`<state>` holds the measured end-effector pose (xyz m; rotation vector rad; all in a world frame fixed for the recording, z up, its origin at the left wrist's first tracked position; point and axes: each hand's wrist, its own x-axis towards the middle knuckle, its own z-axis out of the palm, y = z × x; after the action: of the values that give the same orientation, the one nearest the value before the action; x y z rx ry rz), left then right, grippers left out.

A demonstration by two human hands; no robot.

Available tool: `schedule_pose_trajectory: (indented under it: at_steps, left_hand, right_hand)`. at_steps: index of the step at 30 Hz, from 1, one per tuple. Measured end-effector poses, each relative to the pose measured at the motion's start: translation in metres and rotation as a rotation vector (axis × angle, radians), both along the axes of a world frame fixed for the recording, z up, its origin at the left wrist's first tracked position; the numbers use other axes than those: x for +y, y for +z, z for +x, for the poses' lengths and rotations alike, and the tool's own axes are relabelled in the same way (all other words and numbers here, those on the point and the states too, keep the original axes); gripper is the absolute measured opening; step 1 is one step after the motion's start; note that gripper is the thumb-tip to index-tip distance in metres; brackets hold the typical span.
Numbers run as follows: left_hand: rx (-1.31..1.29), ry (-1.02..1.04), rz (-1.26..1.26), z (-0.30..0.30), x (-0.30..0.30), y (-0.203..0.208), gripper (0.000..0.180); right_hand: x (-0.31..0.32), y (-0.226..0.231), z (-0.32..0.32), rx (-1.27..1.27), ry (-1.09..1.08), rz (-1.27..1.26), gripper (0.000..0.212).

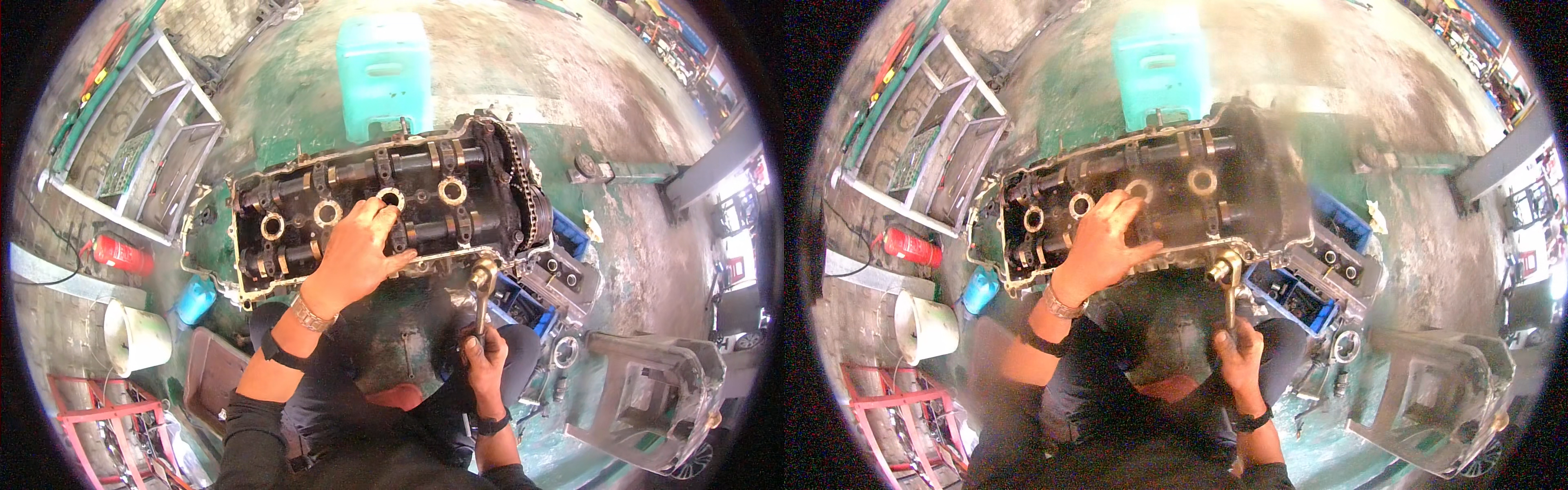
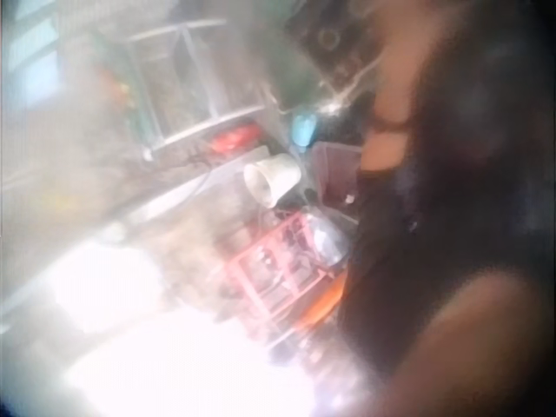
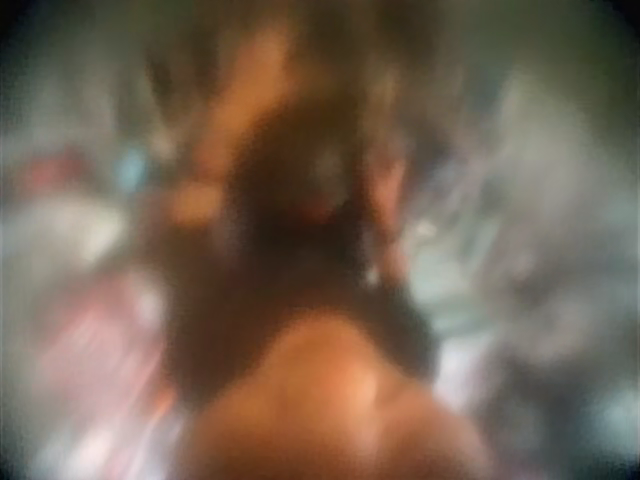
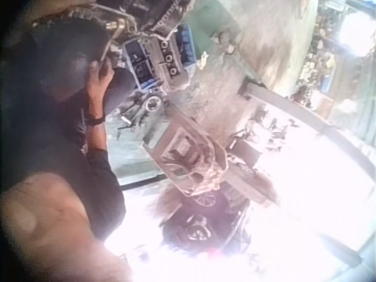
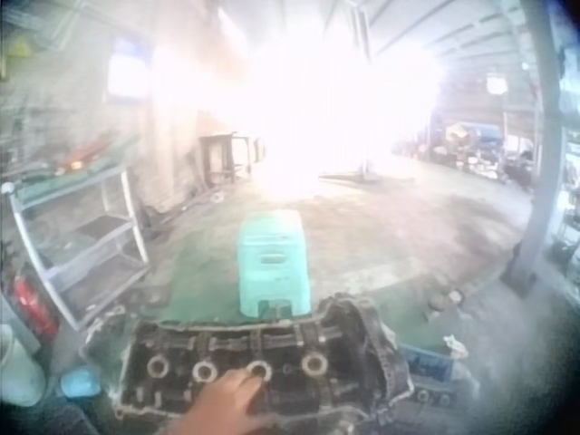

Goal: The person uses a ratchet to loosen and remove bolts from an engine cylinder head, then removes the camshaft and places it into a blue parts bin. The person continues to remove additional bolts and components from the cylinder head.

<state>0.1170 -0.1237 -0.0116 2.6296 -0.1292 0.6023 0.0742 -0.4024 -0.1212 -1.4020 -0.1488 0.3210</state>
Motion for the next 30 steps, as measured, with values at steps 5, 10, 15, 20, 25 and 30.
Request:
schedule_pose_trajectory:
  at_steps: [5,10,15,20,25,30]
  left_hand:
    - [0.030,-0.019,-0.022,0.001,0.001,0.000,0.056]
    - [0.003,-0.030,0.014,0.003,0.001,0.000,0.056]
    - [0.095,-0.060,-0.023,0.000,0.006,0.004,0.060]
    - [0.124,-0.091,-0.006,-0.002,0.010,0.010,0.062]
    - [0.149,-0.094,-0.027,-0.002,0.011,0.009,0.061]
    - [0.097,-0.109,0.003,-0.002,0.012,0.006,0.060]
  right_hand:
    - [0.000,0.001,0.000,0.033,-0.045,0.025,0.020]
    - [-0.003,-0.001,0.001,0.013,-0.074,0.028,0.016]
    - [-0.006,0.001,0.000,0.055,-0.039,0.017,0.018]
    - [-0.002,-0.004,0.001,0.001,0.012,-0.003,0.026]
    - [0.009,-0.006,-0.001,0.005,-0.009,0.121,0.048]
    - [0.041,0.004,-0.016,0.113,-0.153,0.360,0.044]
